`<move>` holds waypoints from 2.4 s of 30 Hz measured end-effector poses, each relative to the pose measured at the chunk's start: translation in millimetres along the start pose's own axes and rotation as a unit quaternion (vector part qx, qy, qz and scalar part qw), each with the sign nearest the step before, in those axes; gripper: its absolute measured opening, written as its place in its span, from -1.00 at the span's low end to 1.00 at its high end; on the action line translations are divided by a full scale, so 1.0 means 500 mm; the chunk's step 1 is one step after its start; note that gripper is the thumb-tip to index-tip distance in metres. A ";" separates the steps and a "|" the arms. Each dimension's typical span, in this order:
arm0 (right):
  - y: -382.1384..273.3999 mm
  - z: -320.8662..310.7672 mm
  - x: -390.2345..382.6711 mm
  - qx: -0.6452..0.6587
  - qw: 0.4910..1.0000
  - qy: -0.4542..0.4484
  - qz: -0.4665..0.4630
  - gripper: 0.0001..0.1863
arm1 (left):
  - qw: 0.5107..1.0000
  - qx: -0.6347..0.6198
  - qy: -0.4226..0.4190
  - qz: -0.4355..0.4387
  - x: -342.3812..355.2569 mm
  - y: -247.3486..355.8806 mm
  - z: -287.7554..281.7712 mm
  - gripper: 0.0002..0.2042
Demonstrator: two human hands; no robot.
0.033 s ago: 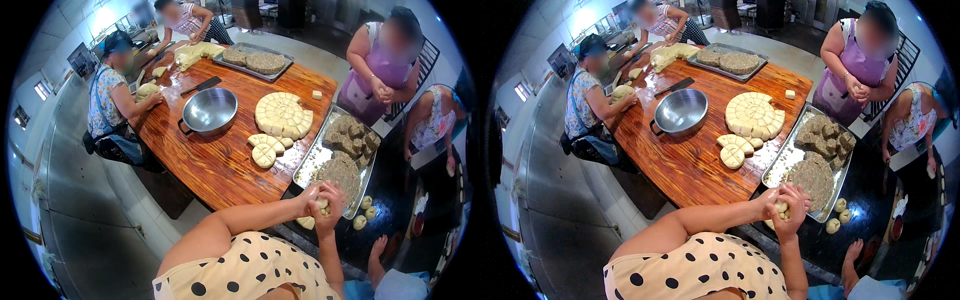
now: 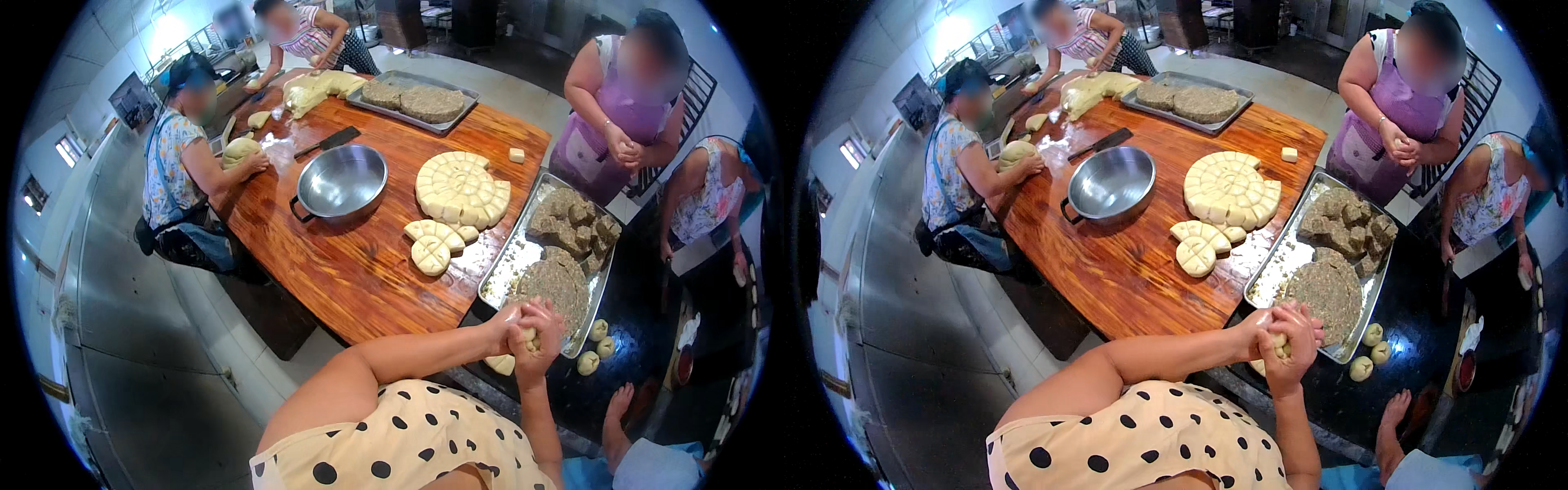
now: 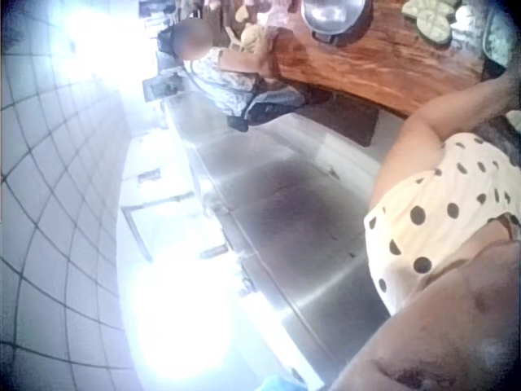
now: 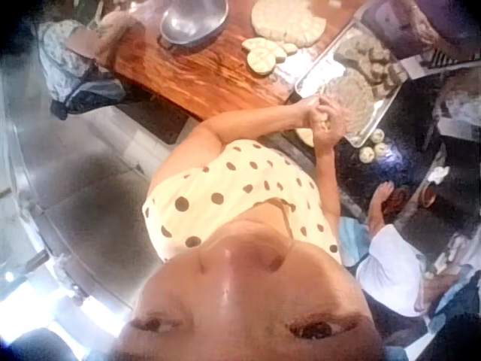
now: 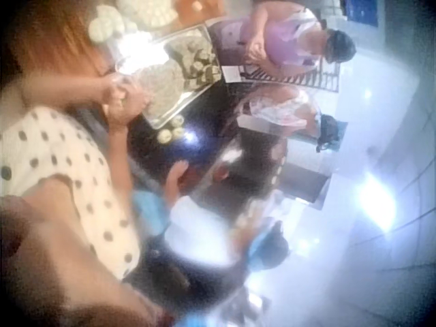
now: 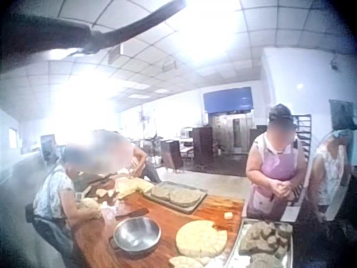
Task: The person takes dough pieces and filling from a tray, flattens the dough, places the filling inside, and pinches the dough closed to form stuffed buns before placing them on a scale.
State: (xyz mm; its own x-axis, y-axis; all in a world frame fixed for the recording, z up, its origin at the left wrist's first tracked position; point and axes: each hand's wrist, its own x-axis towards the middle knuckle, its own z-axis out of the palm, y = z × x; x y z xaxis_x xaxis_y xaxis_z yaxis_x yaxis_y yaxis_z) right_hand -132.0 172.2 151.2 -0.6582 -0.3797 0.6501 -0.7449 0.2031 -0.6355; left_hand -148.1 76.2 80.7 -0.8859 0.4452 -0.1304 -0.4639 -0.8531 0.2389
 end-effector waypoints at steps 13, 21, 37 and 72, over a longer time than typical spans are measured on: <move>0.021 0.008 -0.023 -0.057 0.983 0.162 0.062 -0.67 | 0.993 0.108 0.055 -0.010 0.027 0.019 0.045 -0.52; 0.039 0.018 0.002 -0.024 0.993 0.113 0.033 -0.61 | 0.989 0.016 0.118 0.088 0.009 -0.001 0.009 -0.73; 0.119 0.006 -0.054 -0.085 0.989 0.112 -0.055 -0.86 | 0.994 -0.029 0.099 0.045 0.026 -0.027 -0.028 -0.77; 0.570 -0.394 -0.372 -0.281 0.845 0.230 0.393 -0.71 | 0.266 0.955 -0.064 -0.117 0.022 -0.081 -0.252 0.02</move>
State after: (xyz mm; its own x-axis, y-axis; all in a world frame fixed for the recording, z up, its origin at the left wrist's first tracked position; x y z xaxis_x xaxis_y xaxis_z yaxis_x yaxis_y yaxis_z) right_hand -243.6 478.4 -68.9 -0.8503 0.4369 0.2936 0.0937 0.6745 -0.7323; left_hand -138.3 81.3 -51.7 -0.7685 0.5347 -0.3514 0.4443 0.8412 0.3082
